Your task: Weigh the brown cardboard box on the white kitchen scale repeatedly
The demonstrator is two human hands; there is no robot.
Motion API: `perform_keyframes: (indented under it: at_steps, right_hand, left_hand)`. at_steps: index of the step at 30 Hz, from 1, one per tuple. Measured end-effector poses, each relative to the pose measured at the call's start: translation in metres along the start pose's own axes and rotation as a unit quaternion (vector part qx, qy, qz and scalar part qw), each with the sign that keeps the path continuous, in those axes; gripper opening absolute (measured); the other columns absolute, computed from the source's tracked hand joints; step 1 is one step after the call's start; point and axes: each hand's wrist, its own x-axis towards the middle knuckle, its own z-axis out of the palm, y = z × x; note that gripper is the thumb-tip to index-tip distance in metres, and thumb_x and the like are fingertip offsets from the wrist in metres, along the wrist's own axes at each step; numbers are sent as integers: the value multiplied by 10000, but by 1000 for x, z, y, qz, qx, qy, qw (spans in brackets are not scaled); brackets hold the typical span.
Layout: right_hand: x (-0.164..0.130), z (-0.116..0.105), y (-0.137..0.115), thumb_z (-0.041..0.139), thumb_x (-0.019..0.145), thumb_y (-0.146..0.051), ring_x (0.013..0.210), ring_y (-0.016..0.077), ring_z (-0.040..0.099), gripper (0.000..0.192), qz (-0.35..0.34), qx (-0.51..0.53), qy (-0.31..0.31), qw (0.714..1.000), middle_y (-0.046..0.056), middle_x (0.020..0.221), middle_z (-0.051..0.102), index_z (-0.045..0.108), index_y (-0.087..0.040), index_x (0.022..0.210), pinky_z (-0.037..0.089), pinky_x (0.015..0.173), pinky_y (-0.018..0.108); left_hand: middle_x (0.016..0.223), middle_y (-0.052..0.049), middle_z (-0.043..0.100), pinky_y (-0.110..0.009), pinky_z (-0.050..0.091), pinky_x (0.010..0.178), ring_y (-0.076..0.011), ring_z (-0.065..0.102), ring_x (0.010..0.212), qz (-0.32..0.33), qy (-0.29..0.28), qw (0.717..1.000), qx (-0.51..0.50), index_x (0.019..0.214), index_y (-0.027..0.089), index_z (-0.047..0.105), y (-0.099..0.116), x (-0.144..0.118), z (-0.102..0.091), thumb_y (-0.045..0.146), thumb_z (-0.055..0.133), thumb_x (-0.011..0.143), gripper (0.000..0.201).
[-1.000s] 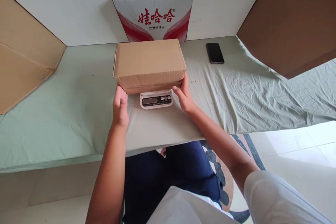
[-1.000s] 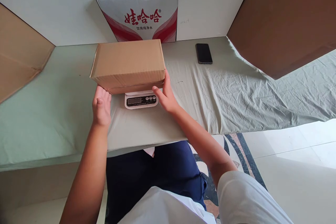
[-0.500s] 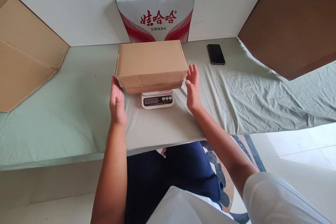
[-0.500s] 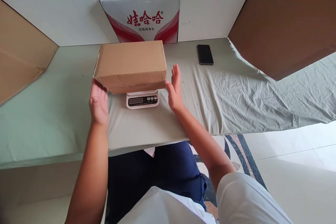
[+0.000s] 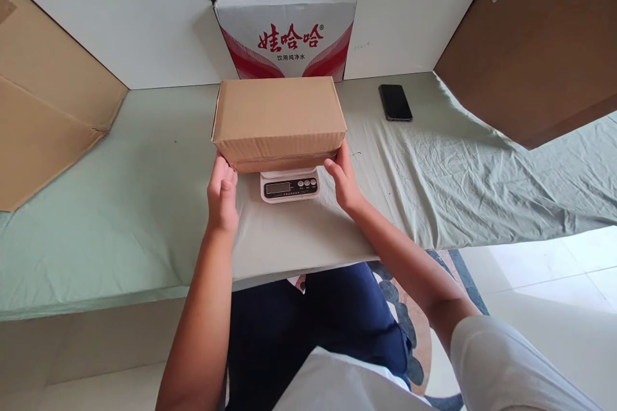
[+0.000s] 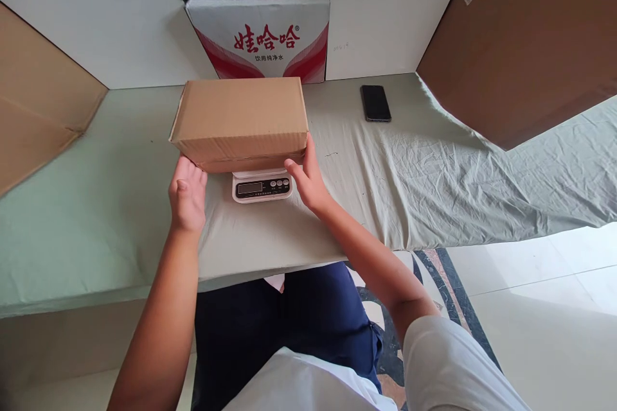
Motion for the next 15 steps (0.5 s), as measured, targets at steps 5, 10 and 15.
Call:
perform_keyframes:
  at_steps: [5, 10, 15]
  right_hand:
    - [40, -5, -5, 447, 874, -809, 1550, 356, 355, 817, -26, -22, 21, 999, 47, 1640, 416, 308, -344, 1531, 268, 1330, 634]
    - [124, -8, 15, 404, 913, -787, 1562, 343, 333, 758, -74, -68, 24, 995, 41, 1596, 457, 320, -335, 1516, 266, 1326, 609]
    - [166, -2, 61, 408, 861, -806, 1556, 280, 337, 817, -59, -58, 60, 995, 42, 1625, 410, 313, -316, 1509, 264, 1344, 531]
  left_hand:
    - [1696, -14, 405, -463, 196, 1347, -302, 231, 1639, 6, -13, 1000, -9, 1542, 371, 484, 4, 45, -6, 913, 439, 796, 923]
    - [1746, -35, 308, -412, 158, 1348, -244, 221, 1645, -45, 14, 999, -18, 1593, 285, 394, -20, 123, -6, 911, 191, 863, 983]
    - [1778, -112, 176, -453, 159, 1349, -265, 171, 1653, -91, 36, 995, -28, 1638, 215, 294, -73, 153, 4, 835, 77, 921, 972]
